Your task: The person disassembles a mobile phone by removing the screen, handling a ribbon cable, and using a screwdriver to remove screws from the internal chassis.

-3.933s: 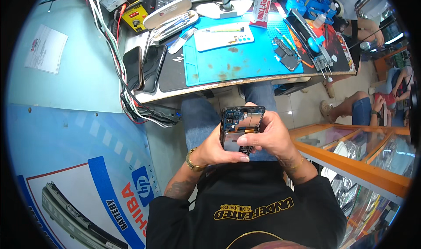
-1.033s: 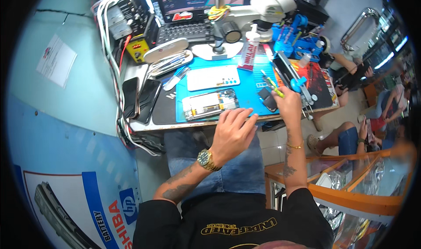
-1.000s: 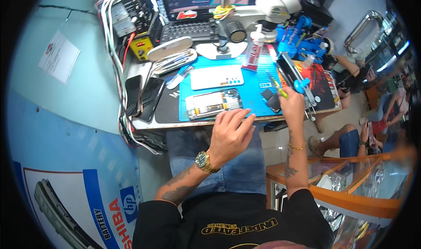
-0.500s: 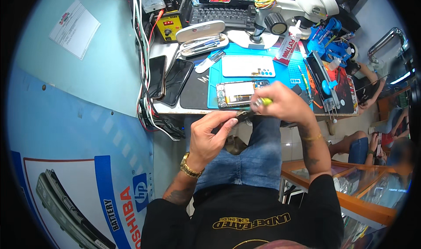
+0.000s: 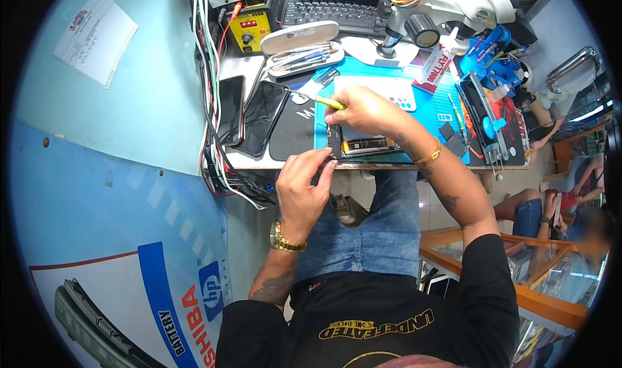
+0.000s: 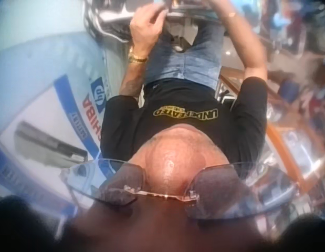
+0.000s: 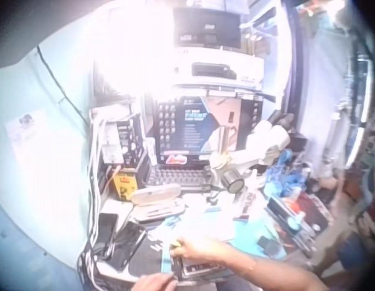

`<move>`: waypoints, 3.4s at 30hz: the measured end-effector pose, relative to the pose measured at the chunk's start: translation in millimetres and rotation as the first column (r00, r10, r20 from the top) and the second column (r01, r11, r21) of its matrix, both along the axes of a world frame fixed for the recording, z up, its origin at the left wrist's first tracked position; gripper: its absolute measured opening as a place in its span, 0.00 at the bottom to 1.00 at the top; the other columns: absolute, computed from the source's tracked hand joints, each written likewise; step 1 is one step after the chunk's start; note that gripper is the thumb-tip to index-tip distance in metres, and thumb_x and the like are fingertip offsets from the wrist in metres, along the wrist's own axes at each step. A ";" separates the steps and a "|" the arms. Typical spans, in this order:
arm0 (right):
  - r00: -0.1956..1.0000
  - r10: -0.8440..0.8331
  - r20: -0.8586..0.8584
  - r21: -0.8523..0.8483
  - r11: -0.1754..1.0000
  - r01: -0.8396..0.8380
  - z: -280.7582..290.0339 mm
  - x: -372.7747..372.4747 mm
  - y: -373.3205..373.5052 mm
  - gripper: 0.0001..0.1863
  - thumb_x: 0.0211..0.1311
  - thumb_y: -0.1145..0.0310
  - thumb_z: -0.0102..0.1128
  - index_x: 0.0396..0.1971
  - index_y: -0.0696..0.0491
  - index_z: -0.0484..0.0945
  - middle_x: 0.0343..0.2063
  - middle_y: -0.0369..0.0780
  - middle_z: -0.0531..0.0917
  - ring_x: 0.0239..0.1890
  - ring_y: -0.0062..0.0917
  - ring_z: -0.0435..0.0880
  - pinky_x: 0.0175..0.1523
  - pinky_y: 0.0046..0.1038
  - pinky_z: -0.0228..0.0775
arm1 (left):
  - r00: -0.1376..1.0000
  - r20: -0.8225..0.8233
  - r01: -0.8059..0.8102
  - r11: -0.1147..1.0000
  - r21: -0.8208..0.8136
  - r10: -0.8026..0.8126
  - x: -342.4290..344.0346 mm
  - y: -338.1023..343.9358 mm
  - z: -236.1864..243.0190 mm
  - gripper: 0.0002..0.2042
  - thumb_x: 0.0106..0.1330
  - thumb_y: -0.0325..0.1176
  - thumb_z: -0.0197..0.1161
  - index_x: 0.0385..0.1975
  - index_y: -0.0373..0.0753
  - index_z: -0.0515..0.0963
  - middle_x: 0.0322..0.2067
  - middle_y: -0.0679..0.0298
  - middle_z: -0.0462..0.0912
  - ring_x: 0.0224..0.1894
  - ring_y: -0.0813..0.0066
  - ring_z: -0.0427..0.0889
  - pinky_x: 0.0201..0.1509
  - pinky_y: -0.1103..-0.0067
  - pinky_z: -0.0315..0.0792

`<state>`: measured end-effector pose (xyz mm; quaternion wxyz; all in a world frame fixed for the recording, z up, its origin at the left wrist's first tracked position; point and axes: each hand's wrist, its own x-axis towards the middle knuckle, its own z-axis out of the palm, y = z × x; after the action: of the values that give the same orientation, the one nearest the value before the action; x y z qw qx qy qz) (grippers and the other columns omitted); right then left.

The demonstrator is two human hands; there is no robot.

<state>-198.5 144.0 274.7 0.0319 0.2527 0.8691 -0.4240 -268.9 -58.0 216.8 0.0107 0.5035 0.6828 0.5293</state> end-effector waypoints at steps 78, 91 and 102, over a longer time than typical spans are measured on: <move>0.960 -0.108 -0.259 0.261 0.949 0.177 31.6 76.3 -33.7 0.16 0.73 0.61 0.55 0.45 0.58 0.83 0.32 0.51 0.85 0.35 0.46 0.84 0.40 0.41 0.74 | 0.973 -0.231 0.040 0.996 0.084 -0.020 -37.6 19.7 7.7 0.16 0.62 0.33 0.71 0.49 0.40 0.81 0.46 0.61 0.86 0.52 0.62 0.82 0.61 0.66 0.66; 0.910 -0.043 -0.412 0.142 0.984 0.111 34.1 86.7 -45.2 0.13 0.68 0.64 0.62 0.41 0.60 0.84 0.25 0.45 0.85 0.28 0.33 0.84 0.36 0.36 0.72 | 0.932 -0.320 0.244 0.948 0.205 -0.171 -36.2 18.2 35.9 0.10 0.56 0.23 0.73 0.38 0.39 0.87 0.34 0.63 0.88 0.36 0.67 0.84 0.41 0.72 0.73; 0.673 -0.525 -0.521 -0.625 0.772 0.118 59.8 63.4 -56.5 0.14 0.67 0.70 0.68 0.47 0.60 0.80 0.27 0.38 0.85 0.24 0.19 0.86 0.30 0.21 0.83 | 0.970 -0.209 0.188 0.935 0.302 -0.127 -46.1 14.6 46.1 0.08 0.59 0.17 0.69 0.37 0.34 0.83 0.34 0.59 0.86 0.34 0.64 0.84 0.40 0.74 0.77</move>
<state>-135.1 87.5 334.5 -0.2914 0.2188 0.6009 -0.7114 -314.9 -43.5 262.9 -0.0921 0.5990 0.5433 0.5810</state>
